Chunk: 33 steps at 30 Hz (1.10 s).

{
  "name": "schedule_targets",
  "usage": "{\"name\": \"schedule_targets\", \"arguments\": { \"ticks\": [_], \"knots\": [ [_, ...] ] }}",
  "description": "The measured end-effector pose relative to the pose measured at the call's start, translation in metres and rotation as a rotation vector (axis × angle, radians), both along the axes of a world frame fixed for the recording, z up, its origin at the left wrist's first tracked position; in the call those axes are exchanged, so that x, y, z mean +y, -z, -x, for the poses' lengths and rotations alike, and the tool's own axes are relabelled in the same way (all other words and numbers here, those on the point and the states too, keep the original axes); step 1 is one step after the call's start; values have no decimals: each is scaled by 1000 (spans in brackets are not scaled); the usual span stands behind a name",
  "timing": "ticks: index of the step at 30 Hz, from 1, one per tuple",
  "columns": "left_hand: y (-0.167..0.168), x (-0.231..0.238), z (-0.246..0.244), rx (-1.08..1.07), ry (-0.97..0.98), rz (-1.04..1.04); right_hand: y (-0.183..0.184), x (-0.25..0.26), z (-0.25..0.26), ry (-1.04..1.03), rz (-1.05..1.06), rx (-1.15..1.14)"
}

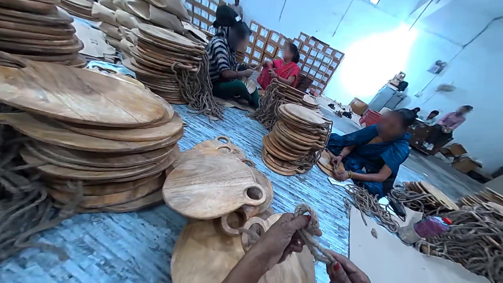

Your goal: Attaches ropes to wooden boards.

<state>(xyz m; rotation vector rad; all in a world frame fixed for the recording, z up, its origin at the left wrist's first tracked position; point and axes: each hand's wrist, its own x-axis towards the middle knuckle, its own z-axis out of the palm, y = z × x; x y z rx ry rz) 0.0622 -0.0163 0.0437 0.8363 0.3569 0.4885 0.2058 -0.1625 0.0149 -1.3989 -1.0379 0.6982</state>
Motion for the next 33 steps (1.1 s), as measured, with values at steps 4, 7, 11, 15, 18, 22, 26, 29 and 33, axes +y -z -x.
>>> {"name": "schedule_targets", "arguments": {
  "ticks": [4, 7, 11, 15, 18, 22, 26, 29, 33],
  "knots": [
    [6, -2, -3, -23, 15, 18, 20, 19, -17, 79, -43, 150],
    [6, -2, -1, 11, -46, 24, 23, 27, -23, 79, -102, 131],
    [9, 0, 4, 109, -47, 36, 18, 42, -31, 82, -146, -63],
    [9, -3, 5, 211, 56, 18, 23, 66, -46, 7, -202, -187],
    [12, -5, 3, 215, 171, -21, 19, 83, -47, -69, -216, -208],
    [19, -6, 3, 84, 221, -83, 4, 99, -38, -121, -220, -258],
    [16, -16, -5, 116, -93, -98, -8, 95, -22, 356, -220, -682],
    [26, -17, -12, 261, -244, -360, -13, 74, 4, 572, -332, -889],
    [25, -16, -13, 451, -230, -569, 0, 50, 46, 475, -255, -973]
  ]
}}
